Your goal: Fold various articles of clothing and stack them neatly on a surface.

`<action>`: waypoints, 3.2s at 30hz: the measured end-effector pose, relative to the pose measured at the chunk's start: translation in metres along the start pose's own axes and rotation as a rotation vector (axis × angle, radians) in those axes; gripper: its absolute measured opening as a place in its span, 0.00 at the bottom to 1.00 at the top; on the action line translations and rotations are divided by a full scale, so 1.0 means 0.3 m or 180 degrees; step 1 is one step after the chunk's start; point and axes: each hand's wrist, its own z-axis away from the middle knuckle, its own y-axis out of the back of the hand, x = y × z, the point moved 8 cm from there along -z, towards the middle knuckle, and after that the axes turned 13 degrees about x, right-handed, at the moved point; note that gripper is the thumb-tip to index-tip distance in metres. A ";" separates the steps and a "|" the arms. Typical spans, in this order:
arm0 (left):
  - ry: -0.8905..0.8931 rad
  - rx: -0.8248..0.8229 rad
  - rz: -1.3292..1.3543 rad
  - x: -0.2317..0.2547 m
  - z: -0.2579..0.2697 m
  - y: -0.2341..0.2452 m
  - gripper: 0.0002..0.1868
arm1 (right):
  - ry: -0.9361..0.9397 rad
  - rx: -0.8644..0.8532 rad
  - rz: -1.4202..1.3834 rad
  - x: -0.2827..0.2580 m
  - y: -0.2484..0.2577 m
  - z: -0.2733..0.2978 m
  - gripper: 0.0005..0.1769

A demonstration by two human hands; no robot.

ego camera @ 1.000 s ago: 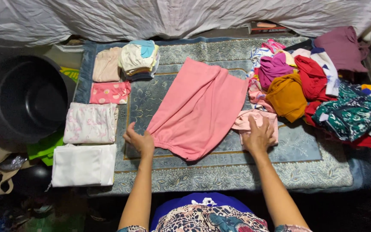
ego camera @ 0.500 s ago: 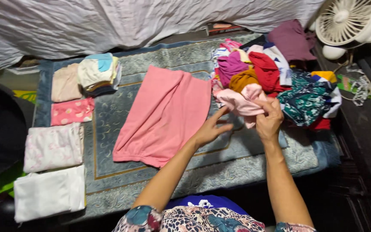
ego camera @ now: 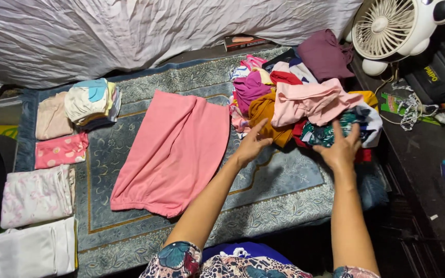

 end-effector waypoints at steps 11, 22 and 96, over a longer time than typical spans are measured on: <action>-0.0748 0.1301 -0.1279 -0.137 0.223 0.336 0.23 | 0.0634 0.0801 0.0063 -0.294 -0.013 0.116 0.42; -0.0558 0.2374 -0.3420 -0.089 0.878 0.782 0.33 | 0.0770 -0.2169 -0.2272 -0.593 -0.853 0.437 0.23; 0.1077 0.1643 0.0552 -0.249 0.397 1.549 0.47 | 0.2683 -0.0718 0.0251 -1.253 -0.920 0.416 0.36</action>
